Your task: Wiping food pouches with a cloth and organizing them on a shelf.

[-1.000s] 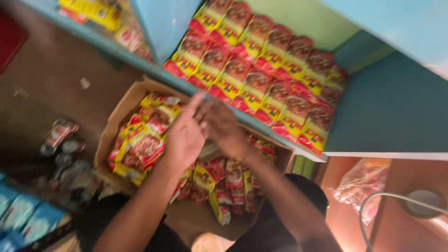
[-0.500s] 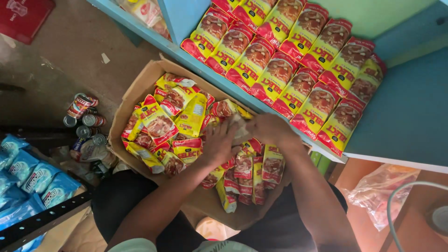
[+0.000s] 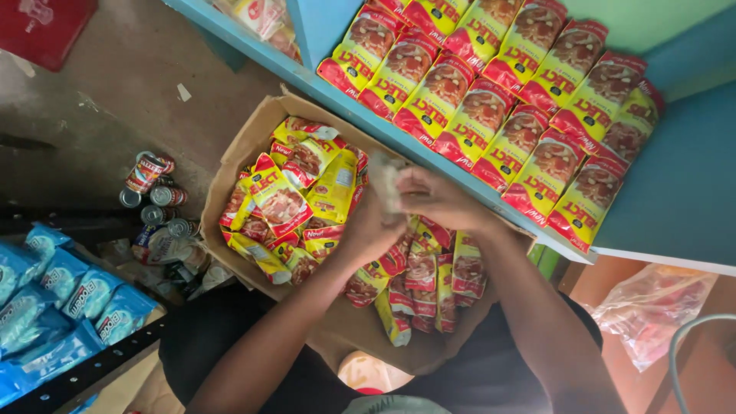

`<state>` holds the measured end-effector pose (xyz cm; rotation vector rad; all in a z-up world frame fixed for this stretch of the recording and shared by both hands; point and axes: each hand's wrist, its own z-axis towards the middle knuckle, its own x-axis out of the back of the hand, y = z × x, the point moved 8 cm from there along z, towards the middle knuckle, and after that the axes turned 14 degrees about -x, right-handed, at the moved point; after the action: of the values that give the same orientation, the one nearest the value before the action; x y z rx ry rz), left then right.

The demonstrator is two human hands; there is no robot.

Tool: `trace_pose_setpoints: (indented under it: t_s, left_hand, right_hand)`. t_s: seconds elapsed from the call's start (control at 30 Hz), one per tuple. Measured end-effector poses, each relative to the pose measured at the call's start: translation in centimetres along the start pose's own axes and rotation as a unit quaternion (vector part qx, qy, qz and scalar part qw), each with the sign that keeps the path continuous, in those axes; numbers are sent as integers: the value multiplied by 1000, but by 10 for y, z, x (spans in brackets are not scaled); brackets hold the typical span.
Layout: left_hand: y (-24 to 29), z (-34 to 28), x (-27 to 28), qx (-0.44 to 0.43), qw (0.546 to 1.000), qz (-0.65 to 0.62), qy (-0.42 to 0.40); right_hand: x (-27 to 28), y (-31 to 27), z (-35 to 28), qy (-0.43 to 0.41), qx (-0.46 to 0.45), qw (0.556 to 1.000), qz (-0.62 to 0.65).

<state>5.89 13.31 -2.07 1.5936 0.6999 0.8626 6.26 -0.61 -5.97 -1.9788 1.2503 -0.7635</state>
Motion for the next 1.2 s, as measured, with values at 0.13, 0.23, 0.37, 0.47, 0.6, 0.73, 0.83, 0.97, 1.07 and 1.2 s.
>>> trace_pose_setpoints:
  t_s: [0.13, 0.23, 0.37, 0.47, 0.6, 0.73, 0.83, 0.97, 1.07, 1.2]
  left_hand:
    - [24, -2, 54, -168, 977, -2, 133]
    - [-8, -1, 65, -65, 968, -203, 132]
    - [-18, -9, 85, -7, 947, -245, 209]
    - [-24, -11, 82, -13, 929, -289, 230]
    - [-26, -11, 70, 14, 929, -313, 198]
    - [-23, -9, 60, 19, 926, -343, 157]
    - [-21, -7, 60, 22, 921, -359, 152]
    - [-12, -5, 70, 27, 940, -314, 130]
    - [12, -3, 92, 12, 961, -255, 104]
    - [40, -11, 126, -58, 969, -193, 146]
  right_hand:
    - [-17, -58, -36, -155, 82, 970, 168]
    - [-16, -44, -24, -166, 66, 961, 211]
    - [-26, -2, 4, -18, -33, 996, -77]
    - [-62, 34, 8, 19, -162, 913, -375]
    - [-108, 65, 6, -20, -165, 827, -536]
    - [-120, 51, 5, 34, -116, 835, -537]
    - [-125, 42, 2, 118, 26, 843, -524]
    - [-130, 19, -5, 116, 85, 866, -479]
    - [-126, 0, -22, 37, 42, 883, -466]
    - [-116, -78, -83, -24, 110, 917, -382]
